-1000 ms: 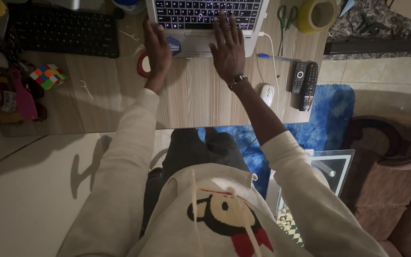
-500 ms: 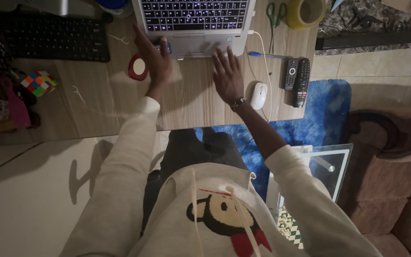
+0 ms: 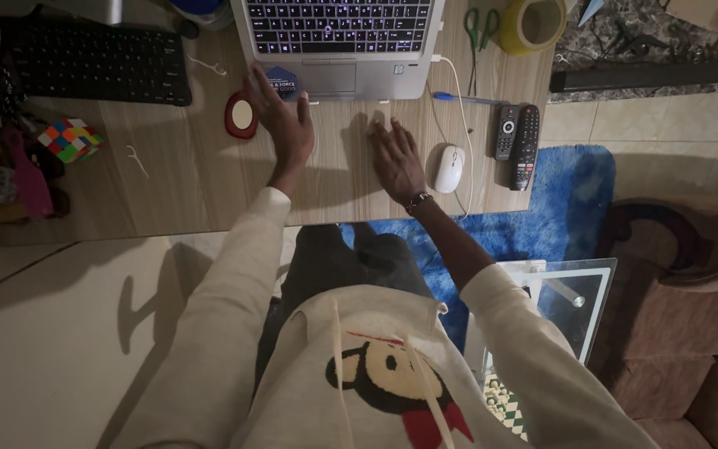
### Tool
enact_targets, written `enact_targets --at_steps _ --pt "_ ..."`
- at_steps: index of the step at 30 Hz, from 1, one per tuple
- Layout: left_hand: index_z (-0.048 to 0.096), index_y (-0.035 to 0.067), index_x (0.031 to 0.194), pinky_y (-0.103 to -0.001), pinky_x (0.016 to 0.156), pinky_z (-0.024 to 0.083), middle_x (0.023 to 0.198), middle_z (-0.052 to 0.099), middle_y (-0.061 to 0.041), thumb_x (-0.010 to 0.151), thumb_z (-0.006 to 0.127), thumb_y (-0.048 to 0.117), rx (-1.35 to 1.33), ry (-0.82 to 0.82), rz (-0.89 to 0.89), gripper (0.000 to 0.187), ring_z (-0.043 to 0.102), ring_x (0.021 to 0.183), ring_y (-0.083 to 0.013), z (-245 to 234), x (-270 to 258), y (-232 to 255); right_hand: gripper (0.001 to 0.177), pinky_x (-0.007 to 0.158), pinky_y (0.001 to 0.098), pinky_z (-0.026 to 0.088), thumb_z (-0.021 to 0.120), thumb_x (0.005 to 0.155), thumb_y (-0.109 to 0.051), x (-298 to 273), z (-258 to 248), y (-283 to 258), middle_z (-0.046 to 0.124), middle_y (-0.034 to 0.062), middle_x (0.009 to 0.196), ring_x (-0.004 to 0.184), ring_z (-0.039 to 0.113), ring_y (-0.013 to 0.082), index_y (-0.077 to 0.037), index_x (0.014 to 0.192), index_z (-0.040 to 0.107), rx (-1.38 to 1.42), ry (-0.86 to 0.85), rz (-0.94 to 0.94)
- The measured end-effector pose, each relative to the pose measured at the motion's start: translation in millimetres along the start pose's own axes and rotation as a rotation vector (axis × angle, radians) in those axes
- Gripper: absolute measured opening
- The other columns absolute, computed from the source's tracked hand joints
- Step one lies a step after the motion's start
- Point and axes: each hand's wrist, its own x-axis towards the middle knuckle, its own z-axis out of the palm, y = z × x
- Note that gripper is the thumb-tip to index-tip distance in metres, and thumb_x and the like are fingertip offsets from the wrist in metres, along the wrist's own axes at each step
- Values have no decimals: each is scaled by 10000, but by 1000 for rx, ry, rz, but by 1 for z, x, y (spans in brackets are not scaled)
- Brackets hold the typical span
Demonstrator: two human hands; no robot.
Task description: Organize items on a desk, including assembling a portable laptop stand and moving electronics.
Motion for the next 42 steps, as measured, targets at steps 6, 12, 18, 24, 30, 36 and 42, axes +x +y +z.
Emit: enact_targets --at_steps 6,12,18,24,30,36,42 --pt "-18 67 1682 -604 1311 169 1733 43 -258 1103 678 297 -26 12 -14 934 101 1612 -466 -3 -1 1 633 1291 571 228 612 1011 -219 4 -6 0 296 103 1706 1581 220 378 -126 1603 410 42 -67 25" --pt "-47 72 1676 -592 1311 187 1730 19 -263 1086 696 269 -27 8 -30 969 111 1608 -451 -3 -5 -2 607 1271 576 204 574 1054 -311 2 -4 4 267 114 1698 1564 205 369 -135 1607 393 41 -59 19" --pt "-48 70 1659 -593 1301 178 1717 22 -259 1063 716 269 -12 8 -54 990 92 1596 -450 0 -8 -6 580 1283 541 202 534 1081 -338 5 -13 3 255 95 1707 1580 182 346 -139 1605 386 52 -112 20" --pt "-31 137 1680 -560 1316 252 1736 39 -243 1080 702 247 -99 11 -90 954 173 1606 -440 4 -11 -17 595 1292 528 208 551 1065 -312 7 -19 1 266 84 1709 1583 190 329 -133 1609 389 77 -142 32" --pt "-35 154 1684 -552 1337 181 1746 97 -202 1073 711 202 -82 6 -55 966 161 1620 -419 -3 -12 -20 604 1282 535 209 589 1037 -292 4 -20 2 271 82 1696 1578 188 333 -131 1590 405 106 -124 29" --pt "-41 142 1685 -517 1343 190 1757 91 -193 1074 713 123 -130 -14 -47 970 180 1626 -388 -19 -17 -19 606 1280 536 211 601 1032 -267 3 -18 4 270 76 1702 1574 187 345 -118 1590 414 119 -135 22" --pt "21 118 1697 -430 1276 410 1753 239 -193 1028 660 50 -215 -173 -210 928 473 1490 -309 -55 -25 -3 604 1293 530 226 615 1022 -236 2 -21 6 263 69 1708 1586 191 345 -115 1580 419 122 -147 15"
